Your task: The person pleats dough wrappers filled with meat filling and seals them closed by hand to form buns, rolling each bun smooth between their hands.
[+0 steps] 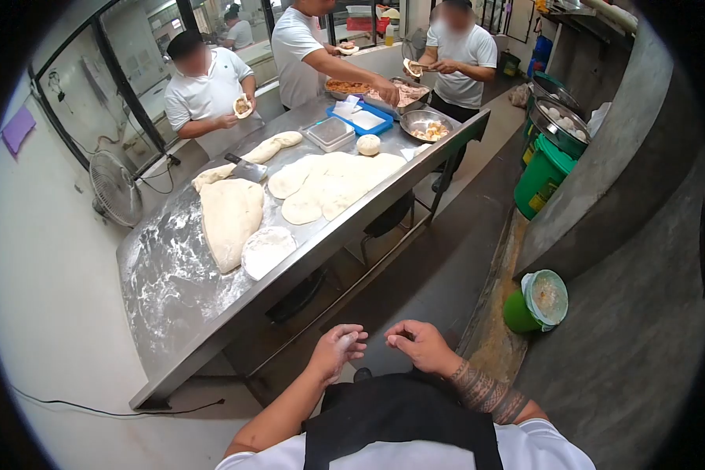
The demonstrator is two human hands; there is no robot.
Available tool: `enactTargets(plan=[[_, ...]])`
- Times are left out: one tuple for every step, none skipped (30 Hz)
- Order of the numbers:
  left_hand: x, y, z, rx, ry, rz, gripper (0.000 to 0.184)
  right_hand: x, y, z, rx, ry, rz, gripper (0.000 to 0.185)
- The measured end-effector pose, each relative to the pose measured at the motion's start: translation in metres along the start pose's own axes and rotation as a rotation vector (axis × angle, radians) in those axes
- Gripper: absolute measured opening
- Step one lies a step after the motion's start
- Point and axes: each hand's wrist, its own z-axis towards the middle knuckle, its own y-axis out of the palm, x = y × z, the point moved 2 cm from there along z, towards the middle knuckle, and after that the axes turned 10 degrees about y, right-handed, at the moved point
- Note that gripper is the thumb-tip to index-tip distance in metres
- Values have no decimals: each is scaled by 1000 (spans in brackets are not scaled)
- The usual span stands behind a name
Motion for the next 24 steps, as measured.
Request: enactTargets(plan=[[-1,1,1,0,-2,2,29,0,-1,0,1,9,-4,19],[-2,3,2,-1,-3,5,30,2,-3,-1,-1,11,-2,19],[-2,4,4,-2,-5,8,30,2,-4,-2,-3,13,-1,18],[-1,6,4,-7,-3,8,30,3,-6,-3,-6,14,0,18],[0,9,4,-12,-1,7,30,5,-7,-3,12,-12,15,19],[1,11,5,-15,2,7,30,8,-8,-3,29,-39,31,19],[1,12,6,-20,4,9,30,12,-9,-3,46,-65,46,19],[0,13,7,-25,7,11,30,16,-11,-2,48,-64,39,19],[-1,13,8,-30,9,13,30,18,-13,-1,49,-64,31,19],[-3,14,9,-29,9,15,30,19,-14,0,51,-64,24,19],[-4,15,10,-28,9,17,30,19,-15,-1,53,-53,20,19],[-4,15,11,-28,8,21,29,16,-15,-4,54,-43,17,20],[-4,16,11,-28,8,21,29,14,-16,-5,56,-33,13,20],[-4,17,11,-28,7,21,29,14,-16,-5,59,-43,17,19],[-4,17,12,-27,5,21,29,14,-16,-5,62,-54,20,19],[-3,19,11,-29,5,19,29,14,-16,-5,64,-64,24,19],[-2,21,11,-30,4,18,29,14,-16,-6,67,-67,32,19],[0,22,9,-30,3,17,29,14,-16,-7,70,-70,41,19],[2,24,8,-32,2,22,30,14,-16,-7,73,-73,50,19],[4,26,7,-33,0,27,31,14,-16,-8,70,-66,57,19],[4,27,6,-35,-1,32,31,14,-16,-8,67,-59,64,18],[3,26,6,-37,-1,26,31,14,-16,-9,65,-52,71,18],[1,25,6,-38,-2,20,31,14,-15,-9,61,-62,79,18],[-1,24,6,-40,-3,15,31,13,-15,-9,56,-71,87,18]])
